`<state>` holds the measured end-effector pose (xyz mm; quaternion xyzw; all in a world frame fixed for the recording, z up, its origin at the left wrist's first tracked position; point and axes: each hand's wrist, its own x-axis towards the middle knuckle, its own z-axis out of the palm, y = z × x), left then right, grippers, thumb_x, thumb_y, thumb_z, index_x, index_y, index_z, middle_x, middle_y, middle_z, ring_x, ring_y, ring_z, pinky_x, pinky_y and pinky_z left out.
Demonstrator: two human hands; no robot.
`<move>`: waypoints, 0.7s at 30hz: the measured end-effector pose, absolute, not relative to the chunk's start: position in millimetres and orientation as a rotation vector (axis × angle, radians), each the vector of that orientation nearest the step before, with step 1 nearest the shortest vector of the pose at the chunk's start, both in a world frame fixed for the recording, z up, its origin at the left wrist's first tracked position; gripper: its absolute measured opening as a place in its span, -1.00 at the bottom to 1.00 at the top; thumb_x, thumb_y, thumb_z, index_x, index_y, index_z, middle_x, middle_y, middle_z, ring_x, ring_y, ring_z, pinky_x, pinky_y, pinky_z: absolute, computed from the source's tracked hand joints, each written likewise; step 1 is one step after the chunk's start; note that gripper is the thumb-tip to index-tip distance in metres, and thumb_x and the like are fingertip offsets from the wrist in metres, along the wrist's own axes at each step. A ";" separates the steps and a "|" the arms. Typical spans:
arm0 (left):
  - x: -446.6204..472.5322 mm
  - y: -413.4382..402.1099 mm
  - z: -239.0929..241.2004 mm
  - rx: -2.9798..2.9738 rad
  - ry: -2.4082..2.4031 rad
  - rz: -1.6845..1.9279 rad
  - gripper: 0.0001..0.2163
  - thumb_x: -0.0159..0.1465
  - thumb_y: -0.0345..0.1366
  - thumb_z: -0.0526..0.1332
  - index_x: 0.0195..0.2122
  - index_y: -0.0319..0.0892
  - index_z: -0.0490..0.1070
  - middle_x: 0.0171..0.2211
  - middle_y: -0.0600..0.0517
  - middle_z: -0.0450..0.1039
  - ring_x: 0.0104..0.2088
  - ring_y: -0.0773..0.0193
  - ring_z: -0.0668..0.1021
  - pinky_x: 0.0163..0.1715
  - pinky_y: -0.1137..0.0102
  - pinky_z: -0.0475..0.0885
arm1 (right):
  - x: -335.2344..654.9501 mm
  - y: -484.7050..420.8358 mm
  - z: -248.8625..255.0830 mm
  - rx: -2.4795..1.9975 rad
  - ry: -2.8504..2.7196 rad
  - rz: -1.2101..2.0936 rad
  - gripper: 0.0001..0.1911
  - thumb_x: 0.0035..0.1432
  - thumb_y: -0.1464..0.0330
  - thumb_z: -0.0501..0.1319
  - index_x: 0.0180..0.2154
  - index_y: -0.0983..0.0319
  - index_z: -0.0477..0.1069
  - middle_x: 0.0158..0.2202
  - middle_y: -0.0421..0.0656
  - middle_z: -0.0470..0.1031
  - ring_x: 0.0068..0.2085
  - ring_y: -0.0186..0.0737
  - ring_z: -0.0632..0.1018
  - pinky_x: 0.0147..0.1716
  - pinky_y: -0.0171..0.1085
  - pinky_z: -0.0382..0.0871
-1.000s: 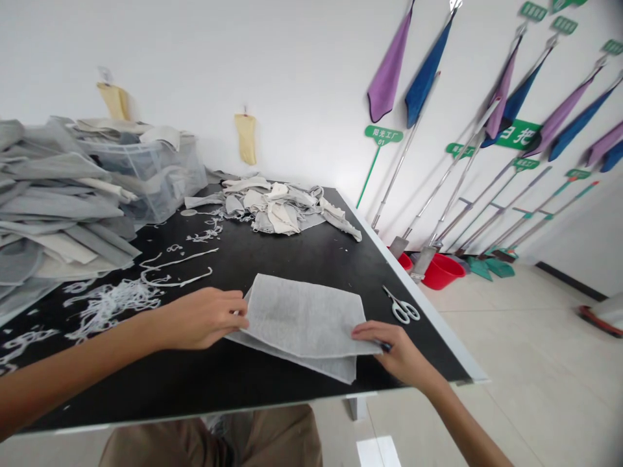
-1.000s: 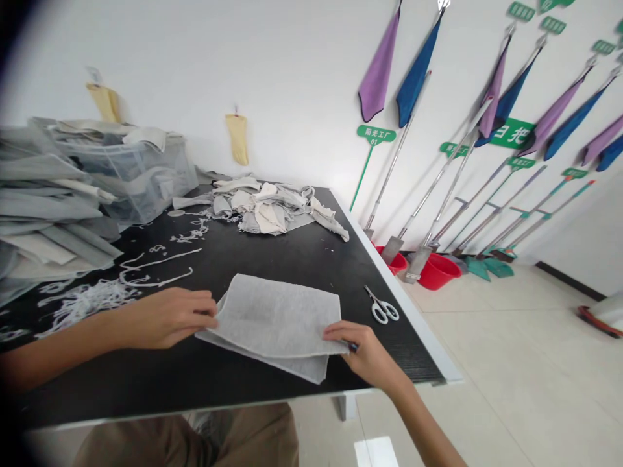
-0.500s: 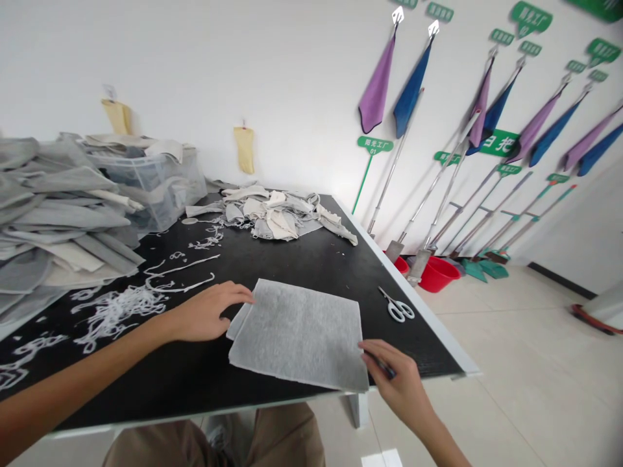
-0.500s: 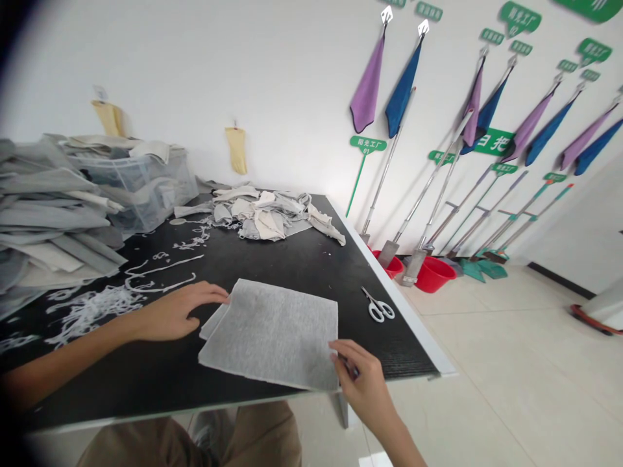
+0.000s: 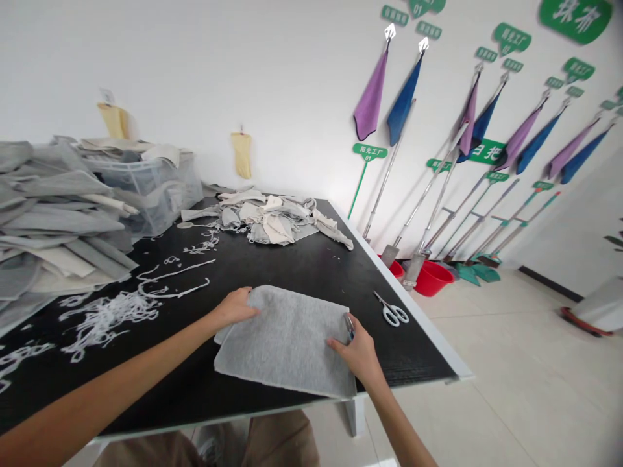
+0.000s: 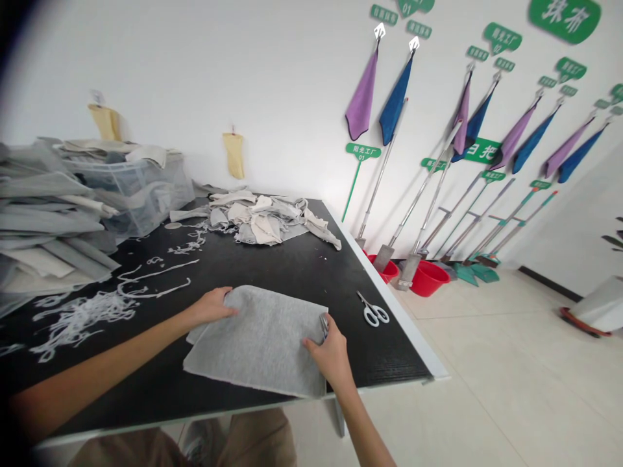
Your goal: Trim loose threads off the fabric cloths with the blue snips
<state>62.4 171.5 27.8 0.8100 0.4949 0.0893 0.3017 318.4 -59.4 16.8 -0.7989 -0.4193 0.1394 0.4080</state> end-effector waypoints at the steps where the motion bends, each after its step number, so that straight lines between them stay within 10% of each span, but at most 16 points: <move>1: 62.2 172.0 33.9 2.118 1.299 0.233 -0.38 0.00 -0.28 0.31 0.15 -0.22 0.32 -0.03 -0.18 0.53 0.00 -0.06 0.56 -0.01 0.24 0.43 | 318.0 -59.9 16.5 -2.012 -1.048 0.368 -0.22 -0.15 0.25 0.38 0.15 0.27 0.31 0.04 0.07 0.52 0.04 0.12 0.55 0.08 -0.02 0.38; 9: 91.5 124.3 121.9 2.182 0.952 0.405 -0.31 0.02 -0.43 0.23 0.24 -0.13 0.23 -0.12 -0.05 0.54 -0.15 0.10 0.61 -0.22 0.38 0.46 | 307.3 -64.9 11.7 -1.864 -0.953 0.407 -0.37 -0.08 0.18 0.29 0.05 0.29 0.38 -0.04 0.07 0.55 -0.07 0.05 0.60 -0.16 -0.14 0.51; 14: 163.7 45.8 123.5 2.226 0.500 0.286 -0.22 0.17 -0.26 0.24 0.39 -0.09 -0.08 -0.21 -0.07 0.54 -0.52 0.24 0.58 -0.48 0.38 0.43 | 306.9 -69.4 14.7 -1.638 -0.622 0.734 -0.34 -0.07 0.08 0.30 0.04 0.23 0.29 -0.58 -0.29 0.41 -0.67 -0.33 0.37 -0.74 -0.39 0.16; 17: 179.1 35.1 105.9 2.206 0.460 0.317 -0.39 0.25 -0.19 0.19 0.33 -0.02 0.10 0.07 -0.06 0.44 -0.21 0.22 0.61 -0.18 0.38 0.49 | 307.3 -75.4 21.2 -1.428 -0.365 0.895 -0.39 -0.12 0.05 0.36 -0.08 0.16 0.24 -0.58 -0.38 0.34 -0.75 -0.55 0.11 -0.76 -0.50 -0.15; 21: 146.1 73.8 79.2 2.166 0.813 0.497 -0.55 0.31 -0.23 0.07 0.23 -0.11 0.26 0.27 -0.14 0.19 0.29 -0.08 0.21 0.31 0.07 -0.01 | 305.5 -74.8 27.1 -1.450 -0.354 0.873 -0.35 -0.16 0.04 0.42 -0.09 0.19 0.27 -0.56 -0.37 0.34 -0.74 -0.57 0.09 -0.76 -0.48 -0.17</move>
